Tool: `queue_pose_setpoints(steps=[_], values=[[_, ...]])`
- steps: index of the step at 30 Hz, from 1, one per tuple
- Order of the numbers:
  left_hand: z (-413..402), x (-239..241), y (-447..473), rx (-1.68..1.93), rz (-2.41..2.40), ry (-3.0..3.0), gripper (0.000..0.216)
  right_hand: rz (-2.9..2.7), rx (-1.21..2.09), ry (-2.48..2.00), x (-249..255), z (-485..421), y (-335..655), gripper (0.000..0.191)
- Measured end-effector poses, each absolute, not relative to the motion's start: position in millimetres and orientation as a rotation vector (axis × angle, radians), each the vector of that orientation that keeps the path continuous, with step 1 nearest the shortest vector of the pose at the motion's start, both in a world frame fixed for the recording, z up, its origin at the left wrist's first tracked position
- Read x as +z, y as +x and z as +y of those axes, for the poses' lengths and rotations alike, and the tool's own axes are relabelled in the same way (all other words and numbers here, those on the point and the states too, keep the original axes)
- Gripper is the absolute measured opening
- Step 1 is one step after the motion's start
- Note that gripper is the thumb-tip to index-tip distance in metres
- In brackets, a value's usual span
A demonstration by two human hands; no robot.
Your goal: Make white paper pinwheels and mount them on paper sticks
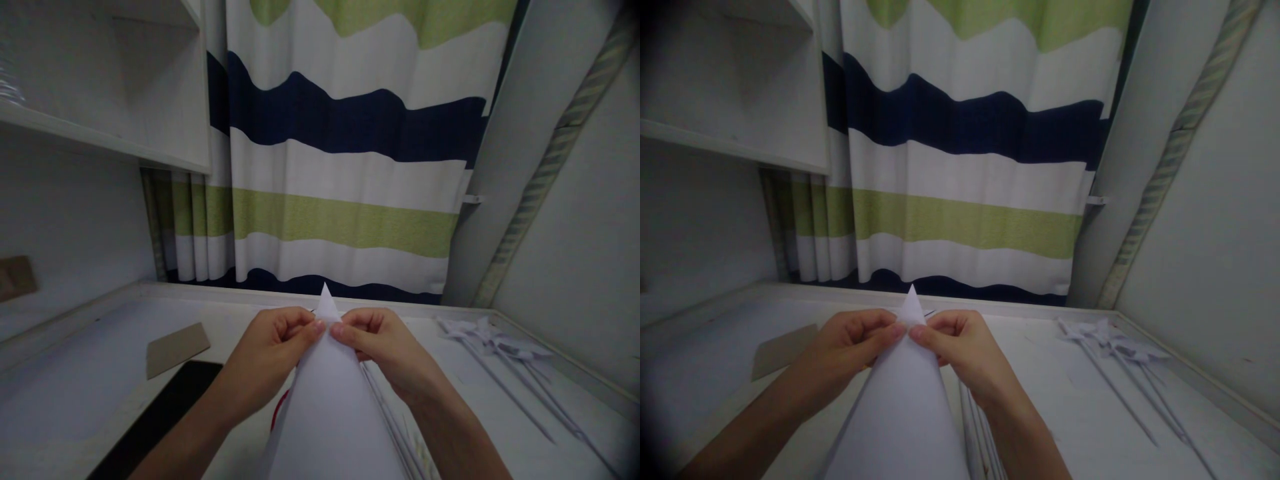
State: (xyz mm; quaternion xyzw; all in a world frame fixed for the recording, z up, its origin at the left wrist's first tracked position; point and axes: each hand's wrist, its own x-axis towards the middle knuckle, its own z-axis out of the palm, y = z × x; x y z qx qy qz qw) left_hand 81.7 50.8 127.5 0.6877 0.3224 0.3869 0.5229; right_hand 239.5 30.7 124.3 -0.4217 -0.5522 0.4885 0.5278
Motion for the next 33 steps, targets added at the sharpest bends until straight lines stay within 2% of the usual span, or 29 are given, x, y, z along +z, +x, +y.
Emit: queue_pose_setpoints(steps=[9,20,26,33], values=[[51,126,83,0.889,0.713,1.651,0.016,-1.331,1.164,-0.957,126,33,241,0.017],[53,121,87,0.843,0.715,1.699,0.026,-1.225,1.073,-0.917,119,36,236,0.017],[50,116,95,0.833,0.676,1.687,0.027,-1.254,1.047,-0.902,121,38,236,0.025],[45,110,100,0.839,0.668,1.738,0.029,-1.219,0.950,-0.919,119,33,234,0.022]])
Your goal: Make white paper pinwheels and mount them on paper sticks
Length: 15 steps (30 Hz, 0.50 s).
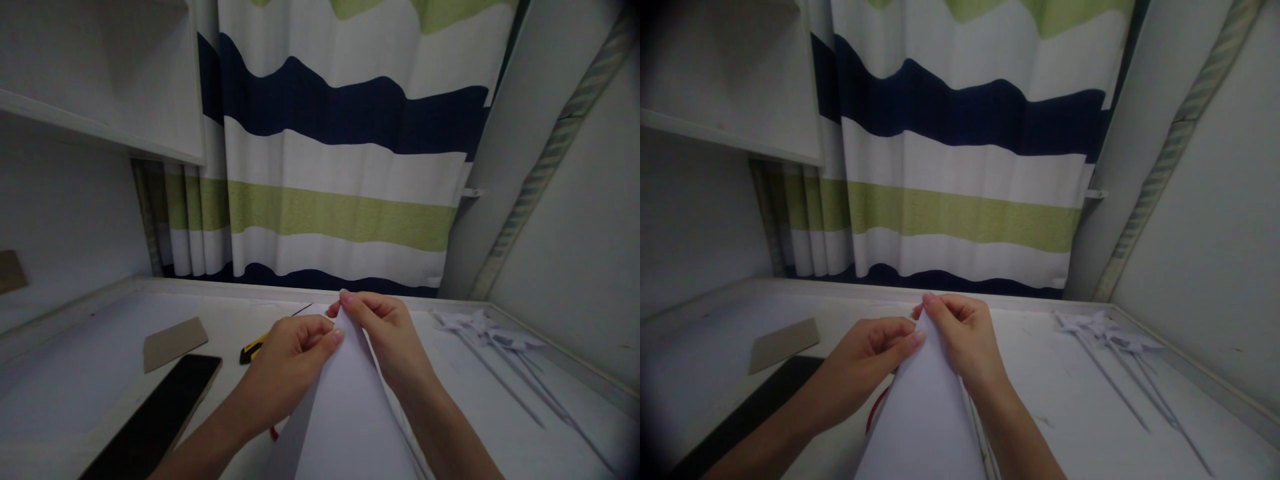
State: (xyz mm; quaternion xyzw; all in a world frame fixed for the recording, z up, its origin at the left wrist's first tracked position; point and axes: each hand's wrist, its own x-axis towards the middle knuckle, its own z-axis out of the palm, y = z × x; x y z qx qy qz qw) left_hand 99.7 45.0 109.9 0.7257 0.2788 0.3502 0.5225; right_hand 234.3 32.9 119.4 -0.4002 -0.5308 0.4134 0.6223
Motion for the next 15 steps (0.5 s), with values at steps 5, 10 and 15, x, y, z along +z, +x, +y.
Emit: queue_pose_setpoints(steps=[5,10,15], values=[[49,115,96,0.895,0.680,1.711,0.026,-1.279,0.982,-0.933,121,39,239,0.021],[53,118,90,0.959,0.772,1.741,0.027,-1.325,0.987,-0.940,120,43,242,0.014],[54,116,89,0.946,0.759,1.745,0.027,-1.304,0.917,-0.956,119,40,240,0.016]])
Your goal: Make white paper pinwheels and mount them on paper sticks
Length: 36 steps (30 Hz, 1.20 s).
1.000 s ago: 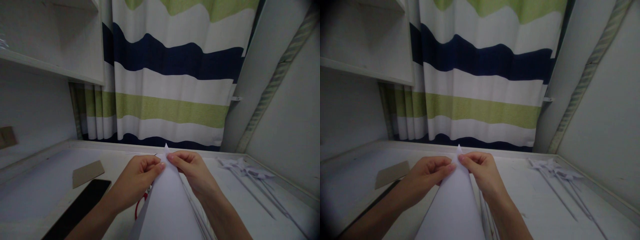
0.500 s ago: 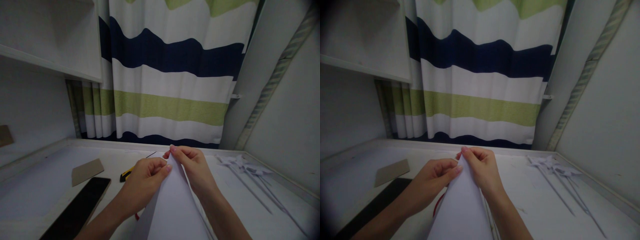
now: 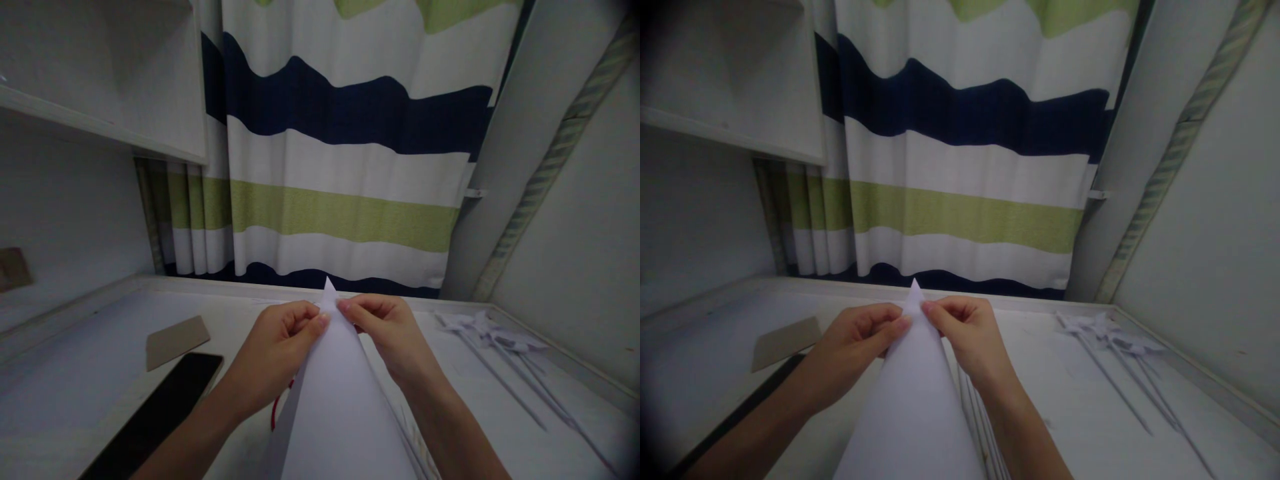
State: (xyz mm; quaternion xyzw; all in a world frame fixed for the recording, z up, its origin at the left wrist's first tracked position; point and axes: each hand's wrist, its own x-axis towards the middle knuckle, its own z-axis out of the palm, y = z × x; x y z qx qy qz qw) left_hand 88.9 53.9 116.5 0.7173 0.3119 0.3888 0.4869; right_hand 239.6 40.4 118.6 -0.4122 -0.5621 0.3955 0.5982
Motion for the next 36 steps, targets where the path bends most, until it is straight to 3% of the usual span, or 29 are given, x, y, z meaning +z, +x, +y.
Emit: queue_pose_setpoints(steps=[25,36], values=[[61,126,82,1.048,0.734,1.501,0.013,-1.399,0.905,-1.119,116,43,239,0.032],[68,126,75,1.093,0.754,1.526,0.018,-1.507,1.015,-1.172,115,39,238,0.038]])
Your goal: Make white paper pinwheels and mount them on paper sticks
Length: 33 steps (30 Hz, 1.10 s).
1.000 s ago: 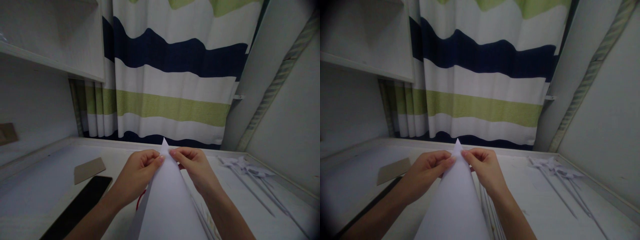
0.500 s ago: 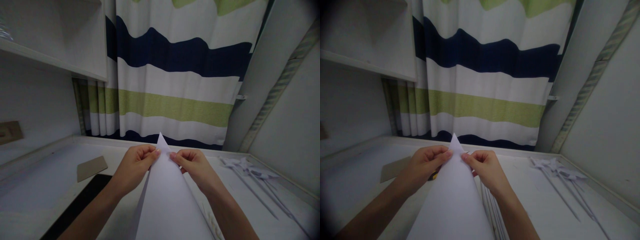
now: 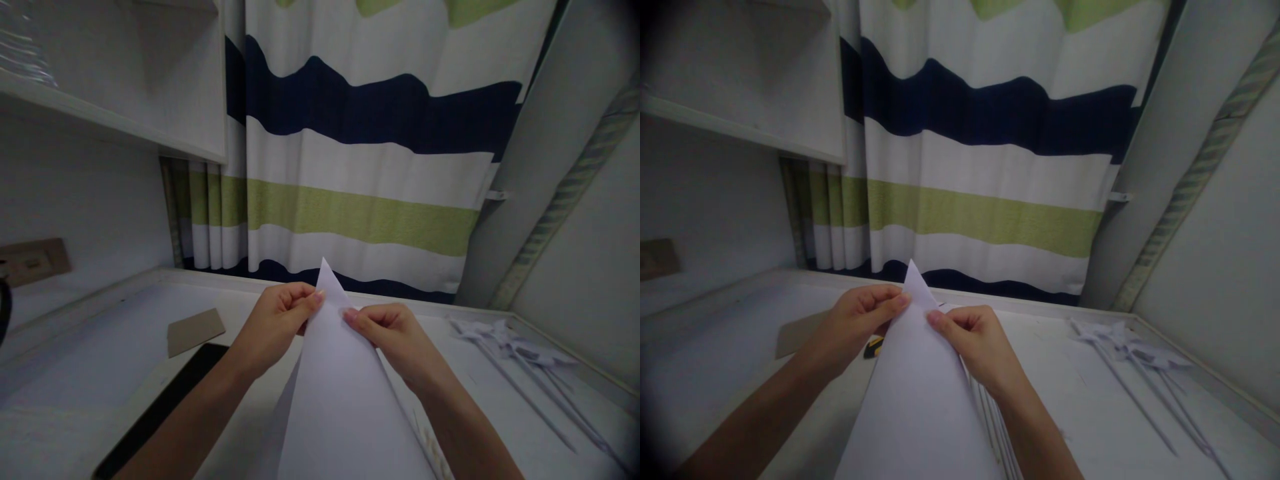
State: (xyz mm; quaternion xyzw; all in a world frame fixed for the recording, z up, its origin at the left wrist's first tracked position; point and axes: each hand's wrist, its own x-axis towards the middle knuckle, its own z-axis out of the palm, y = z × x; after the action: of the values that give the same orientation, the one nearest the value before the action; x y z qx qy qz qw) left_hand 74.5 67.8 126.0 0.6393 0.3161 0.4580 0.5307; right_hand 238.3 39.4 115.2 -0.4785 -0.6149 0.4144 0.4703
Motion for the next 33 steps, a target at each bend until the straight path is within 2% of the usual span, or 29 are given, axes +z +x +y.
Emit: queue_pose_setpoints(steps=[5,17,33], values=[[67,128,74,1.111,0.759,1.539,0.022,-1.519,1.032,-1.177,115,38,238,0.039],[68,127,74,1.290,0.699,1.343,0.016,-1.553,1.126,-1.197,117,33,235,0.047],[72,129,67,1.437,0.613,1.087,0.015,-1.620,1.130,-1.255,119,30,238,0.045]])
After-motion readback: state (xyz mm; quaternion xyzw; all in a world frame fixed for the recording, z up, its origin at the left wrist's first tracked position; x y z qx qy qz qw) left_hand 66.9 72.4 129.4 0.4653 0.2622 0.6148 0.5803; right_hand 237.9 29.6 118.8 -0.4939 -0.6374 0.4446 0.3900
